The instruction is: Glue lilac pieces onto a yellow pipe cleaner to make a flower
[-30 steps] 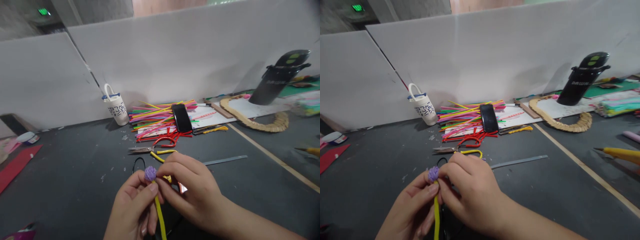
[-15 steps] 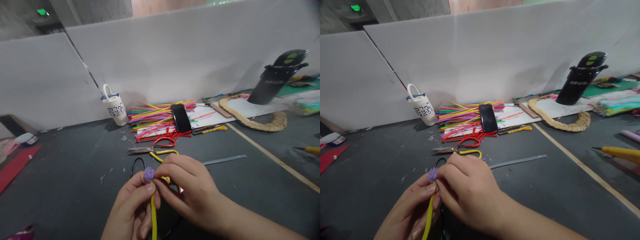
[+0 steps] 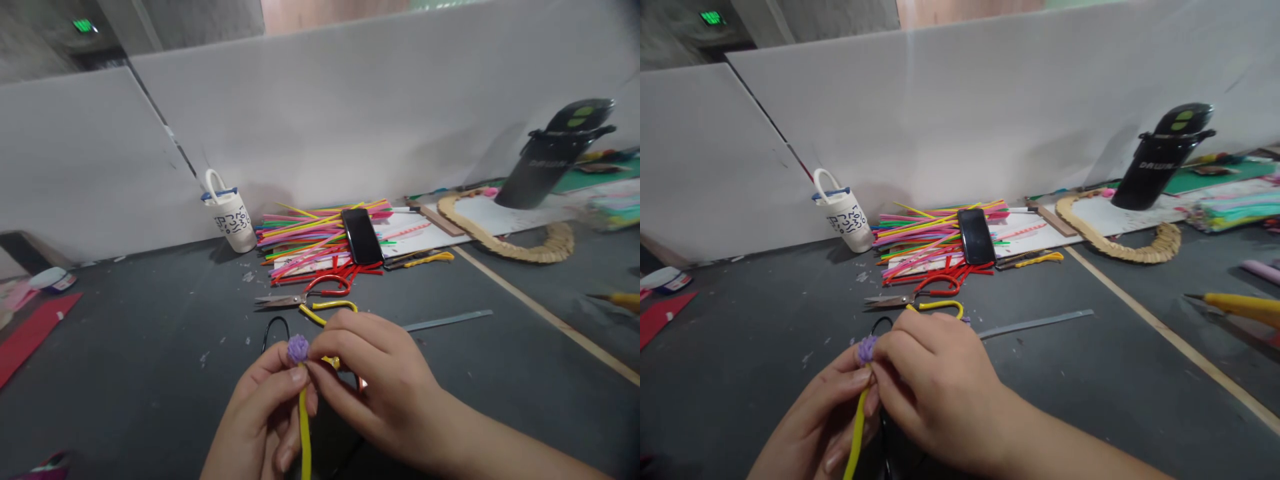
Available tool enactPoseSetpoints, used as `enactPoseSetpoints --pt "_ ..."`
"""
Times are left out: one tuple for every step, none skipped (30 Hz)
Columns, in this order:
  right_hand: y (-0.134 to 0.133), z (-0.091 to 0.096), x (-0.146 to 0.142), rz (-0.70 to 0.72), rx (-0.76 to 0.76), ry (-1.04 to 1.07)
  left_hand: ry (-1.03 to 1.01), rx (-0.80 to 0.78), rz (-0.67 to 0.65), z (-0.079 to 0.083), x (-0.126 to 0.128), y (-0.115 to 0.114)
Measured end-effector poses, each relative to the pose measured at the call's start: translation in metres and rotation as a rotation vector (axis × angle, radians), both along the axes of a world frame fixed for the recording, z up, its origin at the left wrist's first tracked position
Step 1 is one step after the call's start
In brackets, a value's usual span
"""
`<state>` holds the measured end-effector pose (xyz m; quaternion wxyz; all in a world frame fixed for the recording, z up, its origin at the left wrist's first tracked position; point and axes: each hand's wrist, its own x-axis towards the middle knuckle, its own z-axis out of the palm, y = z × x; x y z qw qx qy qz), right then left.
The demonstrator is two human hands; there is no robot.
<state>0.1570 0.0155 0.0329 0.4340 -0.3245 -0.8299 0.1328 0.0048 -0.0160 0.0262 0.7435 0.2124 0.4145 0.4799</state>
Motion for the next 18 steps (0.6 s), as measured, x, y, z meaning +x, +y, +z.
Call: enactPoseSetpoints --pt "0.0 0.0 0.0 0.001 -0.002 0.004 0.002 0.002 0.006 0.0 0.0 0.0" --pt "0.0 -0.001 -0.001 0.0 -0.003 0.005 0.007 0.004 0.01 0.0 0.0 -0.001" --pt "-0.001 -0.001 -0.001 0.001 -0.001 0.004 0.013 0.006 0.004 0.0 0.0 -0.001" --pt "0.0 -0.001 -0.001 0.005 -0.004 0.003 0.016 0.003 0.006 0.0 0.0 -0.001" --pt "0.0 -0.001 -0.001 0.012 -0.013 0.015 0.013 -0.004 0.005 0.0 0.0 0.0" --pt "0.0 -0.001 -0.002 0.025 -0.034 0.042 0.004 -0.012 0.004 0.001 0.0 0.0" --pt "0.001 0.0 -0.002 0.036 -0.067 0.084 -0.005 -0.018 0.007 0.001 0.0 0.0" --pt "0.002 0.002 -0.002 0.041 -0.119 0.139 -0.015 -0.021 0.007 0.002 0.0 0.001" --pt "0.003 0.004 -0.002 0.04 -0.19 0.198 -0.025 -0.016 0.001 0.002 0.0 0.001" --pt "0.004 0.006 -0.002 0.036 -0.275 0.257 -0.034 -0.005 -0.01 0.002 -0.001 0.002" --pt "0.005 0.008 -0.002 0.031 -0.371 0.312 -0.033 0.008 -0.018 0.002 -0.001 0.002" --pt "0.006 0.01 -0.002 0.031 -0.477 0.355 -0.032 0.021 -0.024 0.001 -0.001 0.003" --pt "0.007 0.013 -0.002 0.042 -0.586 0.388 -0.033 0.032 -0.026 0.0 0.0 0.003" --pt "0.007 0.014 -0.002 0.061 -0.68 0.412 -0.033 0.039 -0.025 -0.001 0.0 0.004" --pt "0.008 0.016 -0.002 0.082 -0.748 0.428 -0.03 0.046 -0.022 -0.002 0.0 0.004" --pt "0.007 0.016 -0.002 0.094 -0.785 0.434 -0.025 0.051 -0.019 -0.004 0.0 0.004" --pt "0.007 0.017 -0.002 0.099 -0.793 0.431 -0.022 0.058 -0.023 -0.005 -0.001 0.004" --pt "0.006 0.017 -0.002 0.095 -0.767 0.426 -0.02 0.067 -0.026 -0.007 -0.001 0.004"
